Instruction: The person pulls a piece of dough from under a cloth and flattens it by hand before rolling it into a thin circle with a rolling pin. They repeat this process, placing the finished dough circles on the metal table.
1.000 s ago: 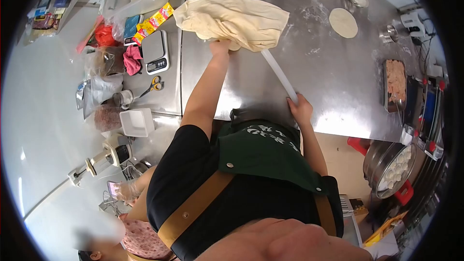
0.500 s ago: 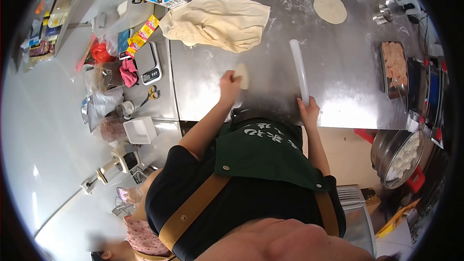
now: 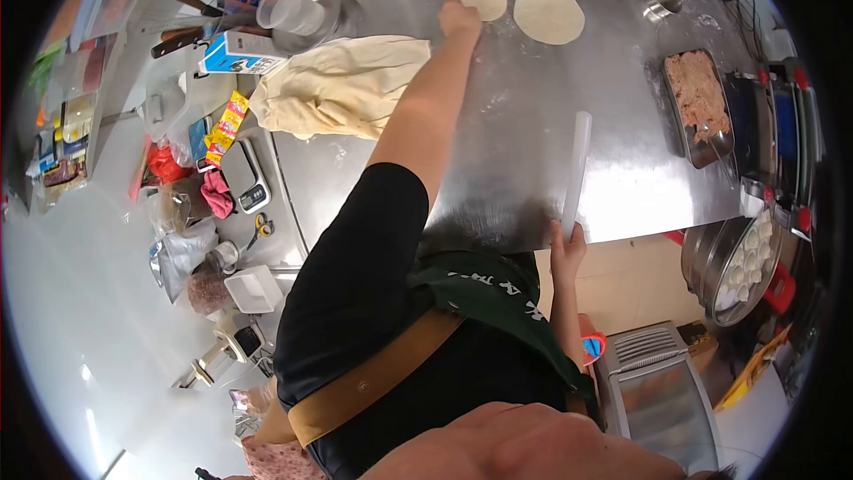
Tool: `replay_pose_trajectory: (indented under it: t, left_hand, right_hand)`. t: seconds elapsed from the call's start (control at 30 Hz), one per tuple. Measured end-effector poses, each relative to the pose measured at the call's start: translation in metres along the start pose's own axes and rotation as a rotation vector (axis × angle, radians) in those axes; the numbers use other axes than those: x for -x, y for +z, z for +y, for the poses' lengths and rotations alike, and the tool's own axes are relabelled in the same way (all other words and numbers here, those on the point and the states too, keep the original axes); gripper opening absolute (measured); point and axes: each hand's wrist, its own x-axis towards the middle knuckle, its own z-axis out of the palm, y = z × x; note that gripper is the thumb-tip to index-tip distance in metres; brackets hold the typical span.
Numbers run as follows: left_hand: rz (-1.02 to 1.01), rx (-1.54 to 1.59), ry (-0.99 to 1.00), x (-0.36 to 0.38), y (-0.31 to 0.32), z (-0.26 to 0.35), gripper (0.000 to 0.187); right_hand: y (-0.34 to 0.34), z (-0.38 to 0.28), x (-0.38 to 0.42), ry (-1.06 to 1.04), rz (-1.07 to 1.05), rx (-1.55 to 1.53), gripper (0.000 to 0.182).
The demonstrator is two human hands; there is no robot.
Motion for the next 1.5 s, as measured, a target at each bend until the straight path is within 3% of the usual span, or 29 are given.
replay_pose_trajectory:
  t: [0.07, 0.17, 0.27, 0.37, 0.43, 0.5, 0.57, 0.63, 0.67, 0.73, 0.8, 0.9, 0.93, 1.03, 1.1, 1.2, 1.23, 1.3, 1.43, 1.5]
  left_hand:
    - [-0.051, 0.082, -0.110, -0.016, 0.010, -0.023, 0.022]
    - [-0.183, 0.239, -0.256, 0.007, -0.013, -0.021, 0.022]
    - [-0.185, 0.273, -0.217, 0.081, -0.070, -0.009, 0.022]
    - [-0.381, 0.165, -0.068, 0.144, -0.099, -0.077, 0.024]
    - [-0.395, 0.165, -0.114, 0.208, -0.144, -0.090, 0.020]
    - [-0.549, 0.164, -0.101, 0.240, -0.195, -0.108, 0.017]
    - [-0.427, -0.059, 0.310, 0.224, -0.227, -0.144, 0.016]
    - [-0.172, -0.307, 0.320, 0.183, -0.260, -0.163, 0.017]
    - [0.041, -0.383, 0.510, 0.152, -0.276, -0.174, 0.020]
    - [0.166, -0.649, 0.565, 0.101, -0.314, -0.174, 0.032]
    - [0.280, -0.895, 0.688, 0.057, -0.335, -0.197, 0.032]
    - [-0.078, -1.129, 0.468, 0.049, -0.367, -0.215, 0.031]
    - [-0.095, -1.212, 0.492, 0.057, -0.377, -0.214, 0.030]
    - [0.020, -1.162, 0.441, 0.108, -0.398, -0.251, 0.027]
    - [-0.099, -1.201, 0.298, 0.158, -0.408, -0.288, 0.025]
    - [0.009, -0.966, 0.282, 0.224, -0.400, -0.300, 0.026]
    - [0.037, -0.894, 0.245, 0.240, -0.388, -0.296, 0.030]
    - [0.066, -0.589, 0.352, 0.267, -0.355, -0.255, 0.033]
    - [-0.206, -0.148, 0.549, 0.294, -0.279, -0.166, 0.033]
    - [-0.313, -0.046, 0.402, 0.300, -0.242, -0.138, 0.035]
  right_hand:
    - [-0.002, 0.001, 0.003, 0.018, 0.005, 0.003, 0.028]
    - [0.000, -0.001, -0.004, -0.113, 0.015, 0.008, 0.027]
    - [0.001, -0.001, -0.012, -0.144, -0.040, 0.005, 0.028]
    - [-0.001, -0.013, -0.020, -0.110, -0.091, 0.073, 0.028]
    - [0.004, -0.012, -0.024, -0.157, -0.116, 0.079, 0.028]
    - [0.009, -0.021, -0.023, -0.160, -0.140, 0.085, 0.027]
    - [0.017, -0.022, -0.020, -0.225, -0.155, 0.096, 0.028]
    - [0.022, -0.027, -0.013, -0.189, -0.221, 0.095, 0.028]
    - [0.027, -0.025, -0.009, -0.198, -0.229, 0.109, 0.028]
    - [0.037, -0.023, -0.002, -0.220, -0.238, 0.136, 0.028]
    - [0.043, -0.025, 0.007, -0.231, -0.249, 0.170, 0.028]
    - [0.047, -0.033, 0.018, -0.272, -0.270, 0.220, 0.029]
    - [0.050, -0.036, 0.021, -0.291, -0.281, 0.232, 0.029]
    - [0.054, -0.033, 0.019, -0.339, -0.309, 0.308, 0.029]
    - [0.057, -0.039, 0.017, -0.326, -0.339, 0.298, 0.028]
    - [0.059, -0.036, 0.007, -0.435, -0.317, 0.317, 0.028]
    - [0.060, -0.035, 0.004, -0.491, -0.303, 0.331, 0.028]
    - [0.060, -0.048, -0.002, -0.541, -0.255, 0.276, 0.028]
    - [0.046, -0.069, 0.001, -0.476, -0.235, 0.112, 0.030]
    - [0.041, -0.079, -0.001, -0.498, -0.254, 0.109, 0.031]
